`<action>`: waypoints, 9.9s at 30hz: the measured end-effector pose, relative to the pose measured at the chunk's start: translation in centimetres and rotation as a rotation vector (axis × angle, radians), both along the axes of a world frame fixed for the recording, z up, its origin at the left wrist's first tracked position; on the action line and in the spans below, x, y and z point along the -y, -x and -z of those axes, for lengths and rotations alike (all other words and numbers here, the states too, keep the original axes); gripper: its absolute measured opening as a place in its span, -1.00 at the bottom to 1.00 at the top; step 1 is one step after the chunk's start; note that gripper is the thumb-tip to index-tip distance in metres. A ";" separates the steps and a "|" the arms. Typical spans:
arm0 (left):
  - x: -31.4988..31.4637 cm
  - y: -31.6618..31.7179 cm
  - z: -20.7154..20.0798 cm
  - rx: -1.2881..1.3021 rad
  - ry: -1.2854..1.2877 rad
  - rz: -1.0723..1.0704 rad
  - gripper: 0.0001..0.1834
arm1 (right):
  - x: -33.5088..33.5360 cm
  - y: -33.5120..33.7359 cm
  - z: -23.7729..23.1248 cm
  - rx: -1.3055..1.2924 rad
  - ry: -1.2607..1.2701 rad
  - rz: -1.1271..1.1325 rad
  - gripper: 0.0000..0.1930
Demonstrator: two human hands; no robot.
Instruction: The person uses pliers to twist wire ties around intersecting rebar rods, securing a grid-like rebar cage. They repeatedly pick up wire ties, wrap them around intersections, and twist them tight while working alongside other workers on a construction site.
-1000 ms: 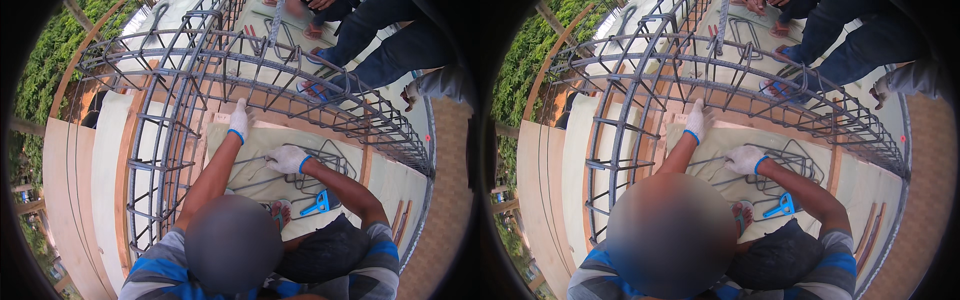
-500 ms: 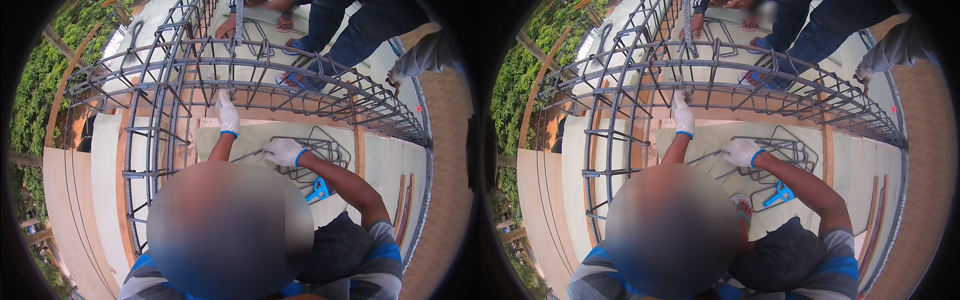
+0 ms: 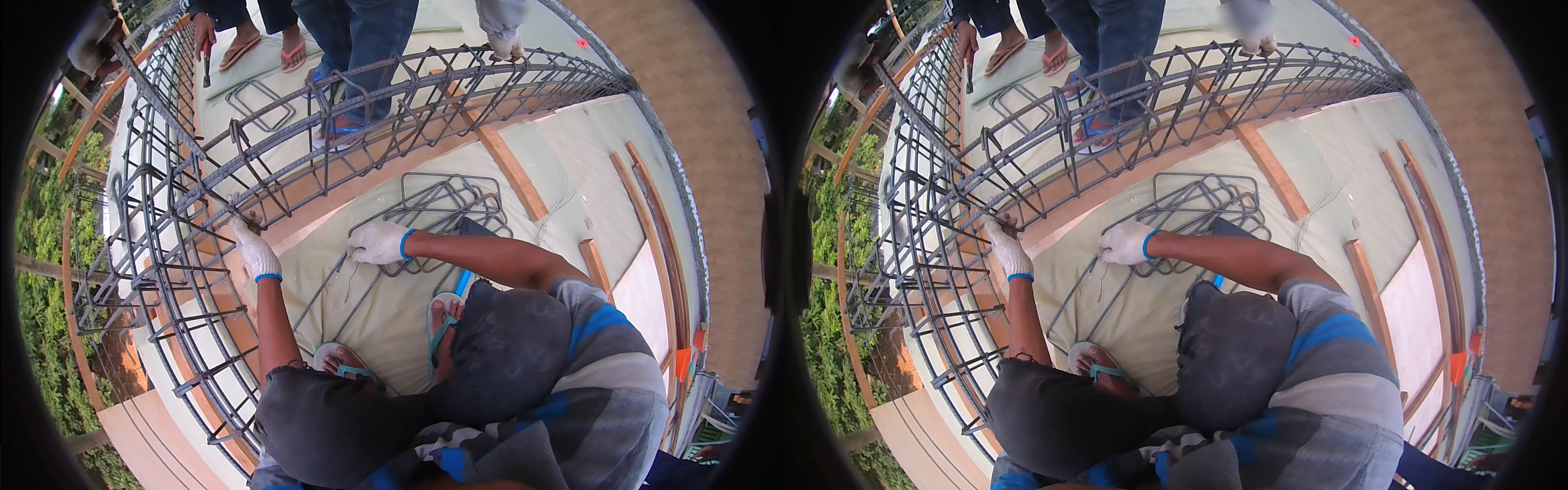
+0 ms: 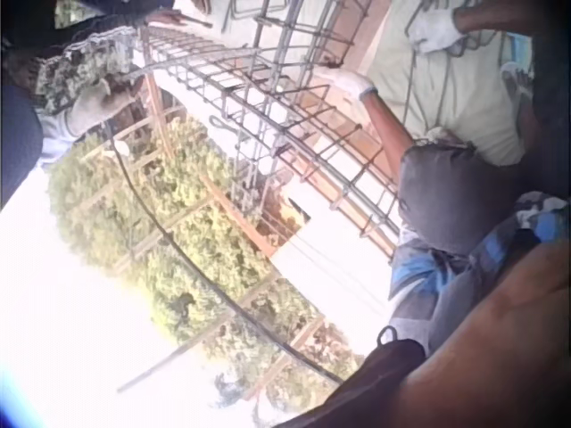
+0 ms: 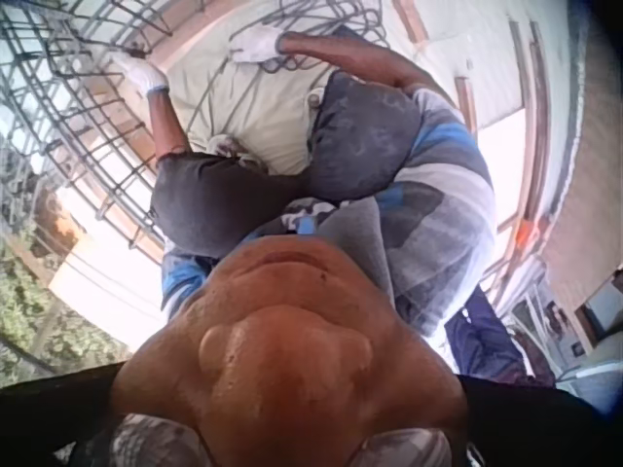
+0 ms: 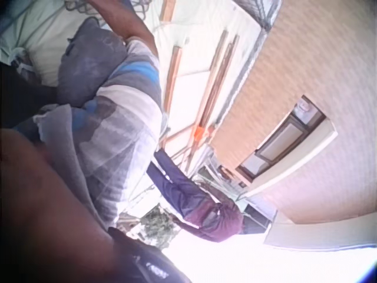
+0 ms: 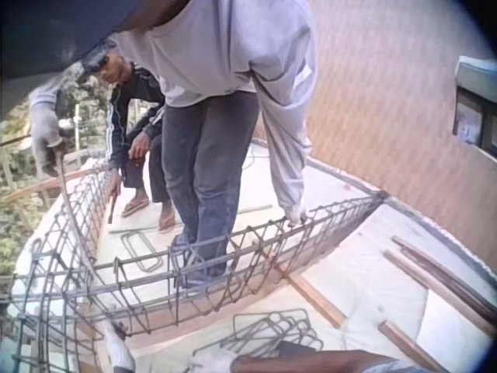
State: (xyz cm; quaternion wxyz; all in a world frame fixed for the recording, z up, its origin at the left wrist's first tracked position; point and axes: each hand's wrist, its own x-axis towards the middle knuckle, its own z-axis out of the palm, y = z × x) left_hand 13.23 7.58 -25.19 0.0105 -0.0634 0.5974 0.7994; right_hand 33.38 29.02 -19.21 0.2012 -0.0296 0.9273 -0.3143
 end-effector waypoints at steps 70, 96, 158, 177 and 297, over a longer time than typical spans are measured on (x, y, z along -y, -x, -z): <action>4.1 -8.1 3.0 -0.083 0.796 0.216 -0.30 | -26.5 2.4 9.3 -0.691 -0.191 1.097 -0.60; 2.2 -2.0 -4.0 -0.213 0.598 0.188 -0.45 | -25.3 2.2 8.0 -0.572 -0.282 1.133 -0.54; 1.2 -3.0 -3.1 -0.298 0.717 0.118 -0.52 | -24.9 2.0 8.0 -0.583 -0.342 1.112 -0.55; 1.2 -2.7 -2.2 -0.306 0.746 0.112 -0.49 | -24.9 2.0 7.9 -0.635 -0.349 1.095 -0.52; 0.8 -2.8 -1.0 -0.348 0.670 0.053 -0.53 | -24.0 1.7 7.1 -0.596 -0.245 1.123 -0.58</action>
